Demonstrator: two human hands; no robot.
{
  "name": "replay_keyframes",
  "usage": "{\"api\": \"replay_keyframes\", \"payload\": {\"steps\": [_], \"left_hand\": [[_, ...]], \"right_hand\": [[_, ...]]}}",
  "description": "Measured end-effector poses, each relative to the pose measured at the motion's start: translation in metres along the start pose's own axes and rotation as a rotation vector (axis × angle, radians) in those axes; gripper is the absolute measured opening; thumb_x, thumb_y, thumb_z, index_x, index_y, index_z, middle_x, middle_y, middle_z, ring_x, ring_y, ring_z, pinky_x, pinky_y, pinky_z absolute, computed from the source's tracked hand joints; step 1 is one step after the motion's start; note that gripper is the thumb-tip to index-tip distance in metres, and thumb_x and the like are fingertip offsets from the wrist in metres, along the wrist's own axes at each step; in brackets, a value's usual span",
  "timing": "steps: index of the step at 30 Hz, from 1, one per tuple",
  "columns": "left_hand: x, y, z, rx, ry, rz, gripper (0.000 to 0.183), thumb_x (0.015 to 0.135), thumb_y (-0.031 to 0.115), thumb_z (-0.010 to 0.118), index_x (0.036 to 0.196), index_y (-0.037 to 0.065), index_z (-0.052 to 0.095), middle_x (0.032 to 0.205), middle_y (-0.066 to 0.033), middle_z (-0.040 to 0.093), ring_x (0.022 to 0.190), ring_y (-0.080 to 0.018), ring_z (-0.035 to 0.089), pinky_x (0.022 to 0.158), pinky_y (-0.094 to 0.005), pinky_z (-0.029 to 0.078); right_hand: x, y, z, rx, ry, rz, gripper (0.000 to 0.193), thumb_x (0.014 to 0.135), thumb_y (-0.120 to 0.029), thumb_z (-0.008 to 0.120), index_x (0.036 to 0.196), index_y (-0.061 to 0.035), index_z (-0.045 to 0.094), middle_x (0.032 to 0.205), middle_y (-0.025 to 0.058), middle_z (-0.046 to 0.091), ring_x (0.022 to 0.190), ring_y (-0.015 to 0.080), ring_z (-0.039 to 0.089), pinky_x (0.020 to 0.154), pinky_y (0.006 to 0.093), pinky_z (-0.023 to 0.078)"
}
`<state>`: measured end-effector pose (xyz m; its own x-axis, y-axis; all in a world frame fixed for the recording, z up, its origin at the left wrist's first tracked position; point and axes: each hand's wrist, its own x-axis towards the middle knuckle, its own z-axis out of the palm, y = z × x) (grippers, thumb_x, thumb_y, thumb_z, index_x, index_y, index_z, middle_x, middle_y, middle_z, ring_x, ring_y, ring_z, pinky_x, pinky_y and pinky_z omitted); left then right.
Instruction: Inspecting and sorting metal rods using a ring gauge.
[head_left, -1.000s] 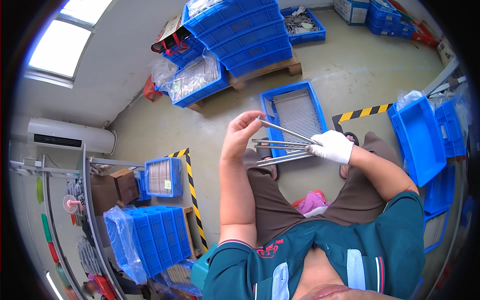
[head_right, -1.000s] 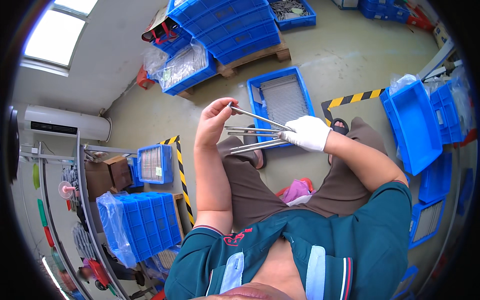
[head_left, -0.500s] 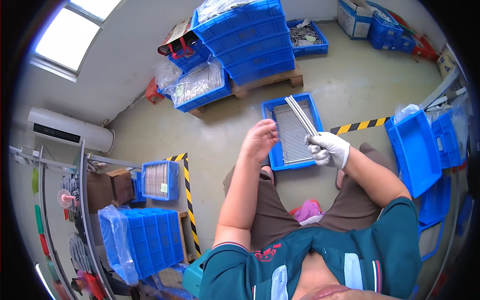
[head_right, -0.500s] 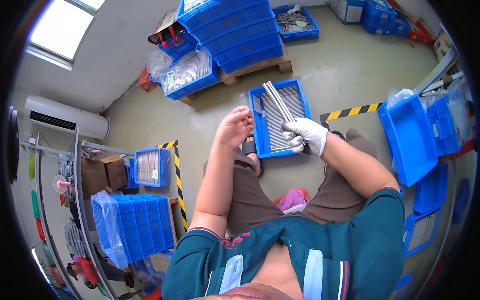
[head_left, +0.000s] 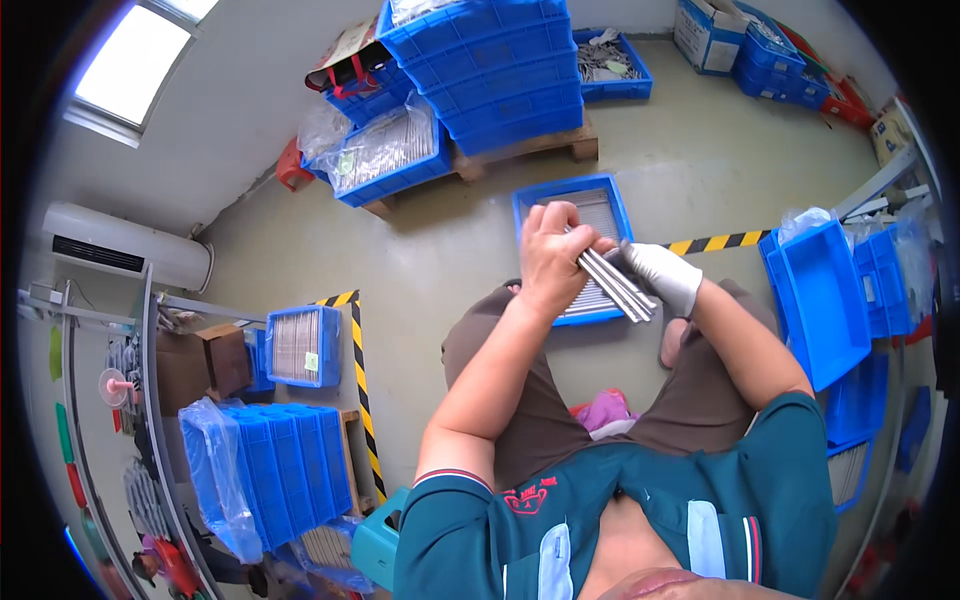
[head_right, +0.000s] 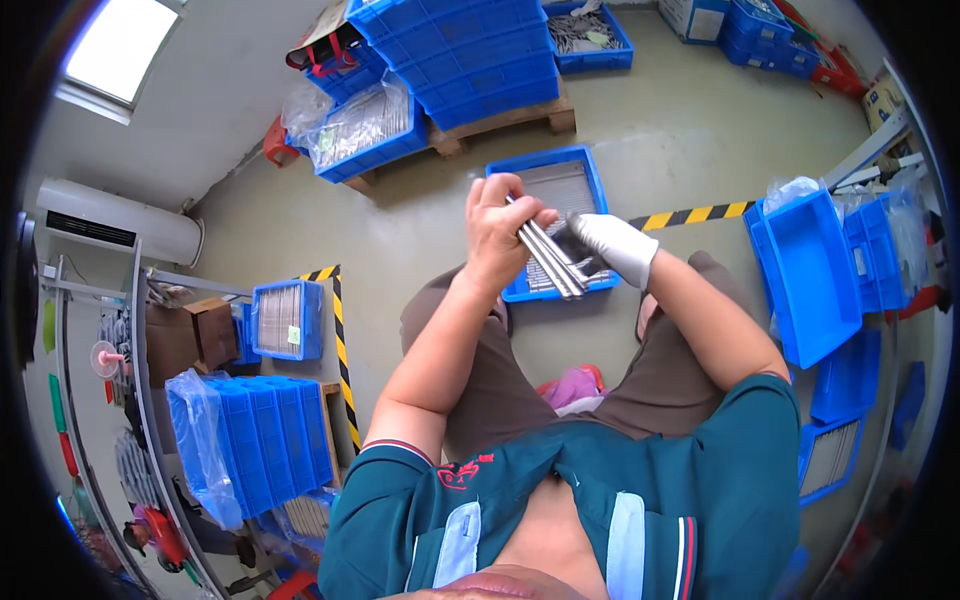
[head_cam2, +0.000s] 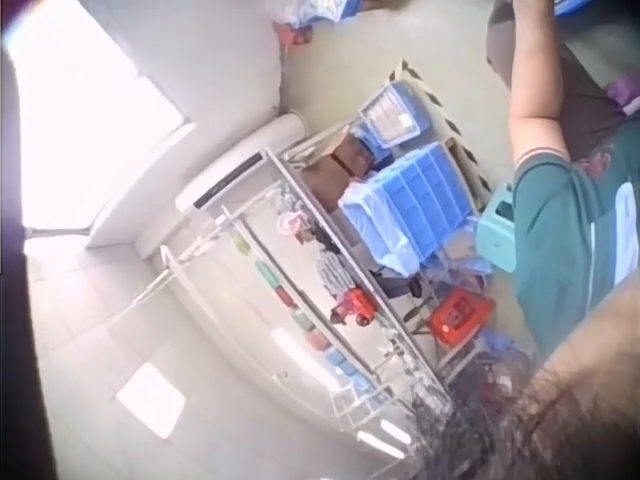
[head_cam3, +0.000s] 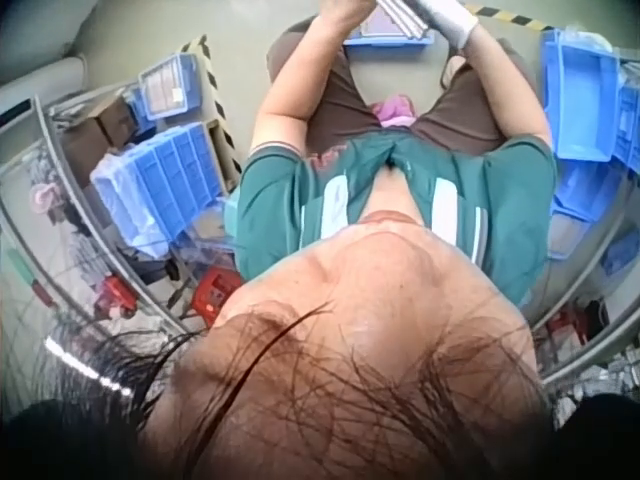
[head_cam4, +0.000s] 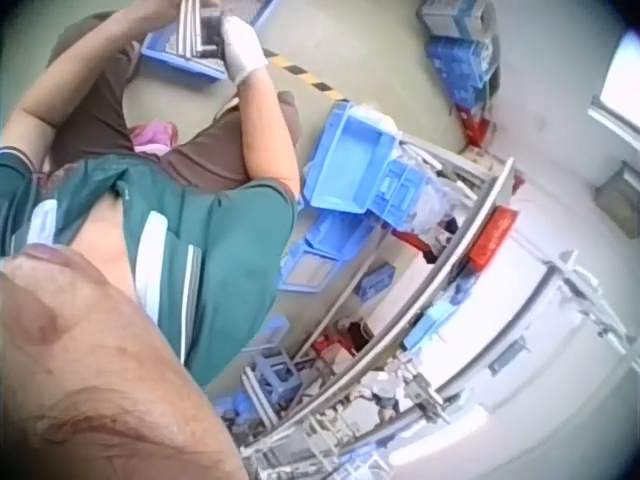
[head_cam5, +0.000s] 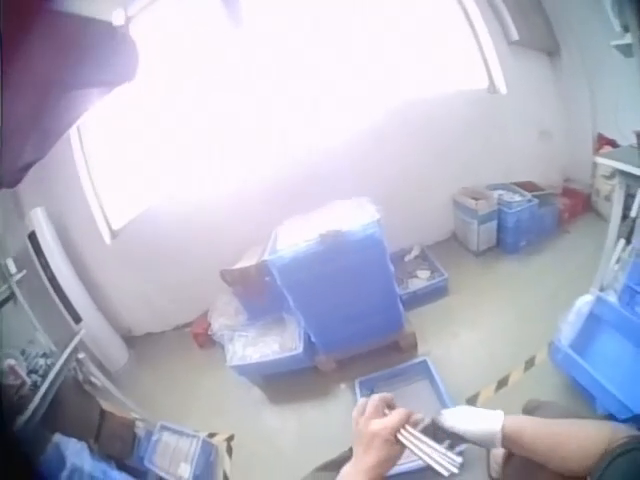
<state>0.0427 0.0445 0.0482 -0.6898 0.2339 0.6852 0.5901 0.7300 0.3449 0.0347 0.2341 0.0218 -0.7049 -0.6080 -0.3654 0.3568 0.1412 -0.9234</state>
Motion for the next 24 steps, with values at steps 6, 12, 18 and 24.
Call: {"api": "replay_keyframes", "payload": {"steps": [6,12,18,24], "left_hand": [[-0.015,0.005,0.016,0.272,-0.021,0.141,0.023,0.068,0.035,0.068,0.063,0.017,0.055,0.091,-0.0019,0.048,0.082,-0.0211,0.047,0.068,-0.0351,0.035],[-0.028,0.004,0.019,0.328,-0.094,0.088,0.016,0.071,0.027,0.066,0.074,0.014,0.059,0.093,-0.0065,0.049,0.084,-0.0226,0.047,0.070,-0.0355,0.037],[-0.042,-0.046,0.016,-0.410,-0.143,-0.840,0.049,0.062,-0.011,0.050,0.107,0.005,0.056,0.099,-0.0123,0.053,0.094,-0.0282,0.050,0.084,-0.0340,0.041],[-0.034,-0.050,-0.002,-1.123,-0.040,-1.235,0.032,0.075,-0.010,0.049,0.106,-0.004,0.052,0.099,-0.0104,0.053,0.084,-0.0158,0.051,0.073,-0.0248,0.043]], "right_hand": [[-0.015,0.021,0.019,0.719,-0.372,0.293,0.043,0.090,-0.048,0.049,0.095,-0.0057,0.059,0.080,0.0125,0.064,0.061,0.0228,0.064,0.049,0.0340,0.053],[-0.016,0.020,0.032,0.895,-0.463,0.399,0.032,0.093,-0.044,0.047,0.094,-0.0125,0.053,0.057,-0.0051,0.038,0.040,0.0041,0.026,0.035,0.0201,0.021],[-0.006,0.010,0.020,0.026,0.210,0.306,0.038,0.096,-0.043,0.040,0.087,-0.0083,0.051,0.057,-0.0036,0.040,0.038,0.0058,0.028,0.035,0.0229,0.022],[-0.013,0.003,0.000,-0.464,0.457,-0.264,0.031,0.091,-0.032,0.055,0.097,-0.0024,0.062,0.061,0.0076,0.053,0.054,0.0119,0.051,0.055,0.0285,0.043]]}}
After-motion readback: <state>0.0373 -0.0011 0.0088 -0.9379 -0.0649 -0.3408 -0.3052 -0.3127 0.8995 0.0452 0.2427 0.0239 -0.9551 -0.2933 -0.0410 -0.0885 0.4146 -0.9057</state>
